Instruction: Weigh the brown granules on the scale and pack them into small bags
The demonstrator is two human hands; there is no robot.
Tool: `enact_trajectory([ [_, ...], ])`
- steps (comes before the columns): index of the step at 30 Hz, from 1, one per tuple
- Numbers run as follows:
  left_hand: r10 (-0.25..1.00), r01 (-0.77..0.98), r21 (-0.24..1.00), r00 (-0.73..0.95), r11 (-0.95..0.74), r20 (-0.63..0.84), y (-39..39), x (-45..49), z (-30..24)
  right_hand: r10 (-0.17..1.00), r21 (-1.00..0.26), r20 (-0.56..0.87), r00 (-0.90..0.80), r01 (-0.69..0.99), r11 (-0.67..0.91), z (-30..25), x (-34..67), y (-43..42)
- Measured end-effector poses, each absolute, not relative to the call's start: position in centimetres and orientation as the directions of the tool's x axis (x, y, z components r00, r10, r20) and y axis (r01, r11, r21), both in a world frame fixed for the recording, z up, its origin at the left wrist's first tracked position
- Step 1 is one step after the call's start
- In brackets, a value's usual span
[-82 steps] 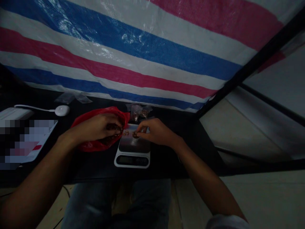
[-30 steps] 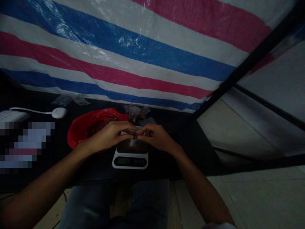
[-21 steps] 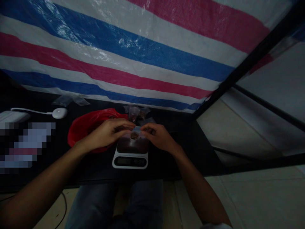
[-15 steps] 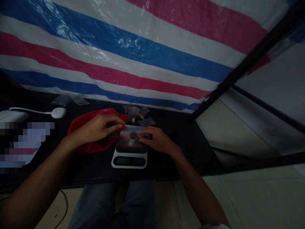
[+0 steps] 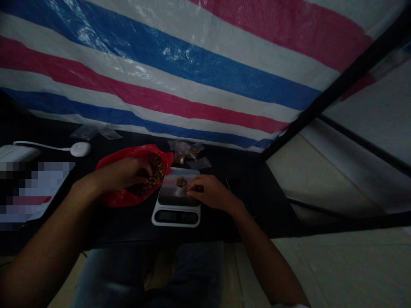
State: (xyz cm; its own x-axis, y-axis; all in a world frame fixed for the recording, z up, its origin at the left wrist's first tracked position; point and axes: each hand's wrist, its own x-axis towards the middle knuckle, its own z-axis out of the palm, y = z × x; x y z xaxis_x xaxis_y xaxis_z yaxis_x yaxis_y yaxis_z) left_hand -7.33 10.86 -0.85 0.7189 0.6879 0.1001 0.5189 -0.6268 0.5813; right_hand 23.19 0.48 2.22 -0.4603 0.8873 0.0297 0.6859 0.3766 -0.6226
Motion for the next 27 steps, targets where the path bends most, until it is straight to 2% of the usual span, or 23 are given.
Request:
enact_trajectory([
  [3,0.723,0.614,0.555,0.69,-0.561,-0.033,10.7,-7.0,-0.4,0.918,-0.64,0.061,-0.392,0.69,0.338,2.5,23.7,0.6],
  [8,0.741,0.653,0.535,0.668,-0.537,-0.072,10.7,-6.7,0.2,0.949,-0.684,0.221,-0.224,0.658,0.315,3.4,23.1,1.2],
  [13,0.716,0.621,0.56,0.694,-0.548,-0.068,10.6,-6.4,1.1,0.906,-0.617,0.243,-0.347,0.665,0.421,3.9,21.2,1.7],
  [19,0.705,0.543,0.636,0.709,-0.549,0.002,10.5,-6.4,1.8,0.856,-0.562,0.331,-0.396,0.646,0.516,5.2,18.5,3.0],
  [23,0.706,0.472,0.718,0.707,-0.511,0.038,10.6,-6.8,2.4,0.819,-0.56,0.273,-0.504,0.609,0.562,5.0,15.6,5.1],
  [27,0.739,0.322,0.874,0.671,-0.363,0.059,10.7,-7.5,2.8,0.832,-0.639,0.271,-0.484,0.556,0.531,4.3,13.7,6.6],
])
